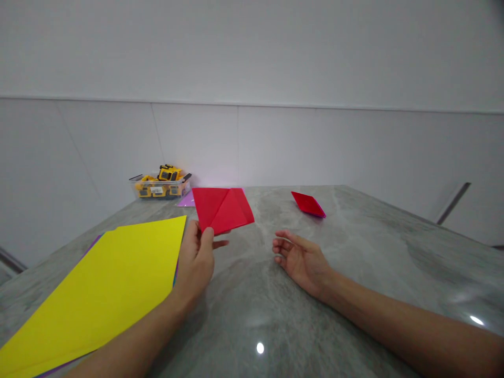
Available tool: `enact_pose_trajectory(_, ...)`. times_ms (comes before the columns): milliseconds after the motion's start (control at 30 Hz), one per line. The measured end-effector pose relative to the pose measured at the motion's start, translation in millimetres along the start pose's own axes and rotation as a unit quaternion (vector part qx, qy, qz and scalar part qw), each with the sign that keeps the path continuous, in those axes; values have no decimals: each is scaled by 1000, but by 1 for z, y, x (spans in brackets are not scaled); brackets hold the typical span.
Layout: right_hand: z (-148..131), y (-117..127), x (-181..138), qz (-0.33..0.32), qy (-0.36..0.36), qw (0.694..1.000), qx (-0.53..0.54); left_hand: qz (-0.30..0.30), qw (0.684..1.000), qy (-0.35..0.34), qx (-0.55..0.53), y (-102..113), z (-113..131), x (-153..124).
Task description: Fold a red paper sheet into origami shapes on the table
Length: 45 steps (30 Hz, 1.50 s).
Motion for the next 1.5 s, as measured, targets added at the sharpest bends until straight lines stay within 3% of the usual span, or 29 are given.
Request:
enact_pose_trajectory(67,-13,14,2,84,93,988,-94,38,999,-28,-6,10,0,9)
enact_pose_trajectory(133,-30,18,-5,141,219,937,-234,53,997,-54,32,16,1,12)
enact_pose_trajectory(200,-46,6,-20,146,348,848,-372,54,990,-84,97,17,3,10)
enact_pose_trajectory(300,-56,-26,-51,87,515,682,-512,27,975,-119,184,10,9,1)
enact_pose_trajectory(333,-56,-36,-60,63,547,641,-535,15,970,-129,204,7,11,-3)
enact_pose_trajectory(400,-56,-49,-71,45,579,590,-561,-7,963,-147,224,0,16,-11)
enact_pose_trajectory(567,-52,-64,-80,50,593,529,-605,-35,973,-129,189,-10,23,-22)
enact_pose_trajectory(733,-46,-72,-87,23,594,494,-635,-49,995,27,85,-18,7,-26)
enact_pose_trajectory(833,-42,-73,-85,13,575,493,-653,-113,984,138,1,-31,-12,-32)
enact_pose_trajectory(933,-38,-73,-78,5,550,502,-668,-151,965,206,-63,-38,-27,-37)
enact_pose_trajectory(1100,-29,-79,-76,-38,539,495,-680,-91,974,202,-43,-29,-37,-35)
enact_pose_trajectory(1200,-24,-84,-76,-70,529,494,-687,-43,969,233,-70,-26,-46,-36)
enact_pose_trajectory(1367,-24,-86,-76,-90,518,518,-675,16,917,350,-192,-31,-54,-52)
enact_pose_trajectory(1500,-32,-82,-79,-65,553,541,-630,10,879,404,-254,-43,-42,-64)
Point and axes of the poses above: each hand's wrist, its own x-axis towards the middle knuckle, its own y-axis out of the back of the hand, z = x × y, the point moved 6 cm from there along x, towards the middle knuckle, and after that the axes turned 13 degrees about -x, right-handed, at the moved point
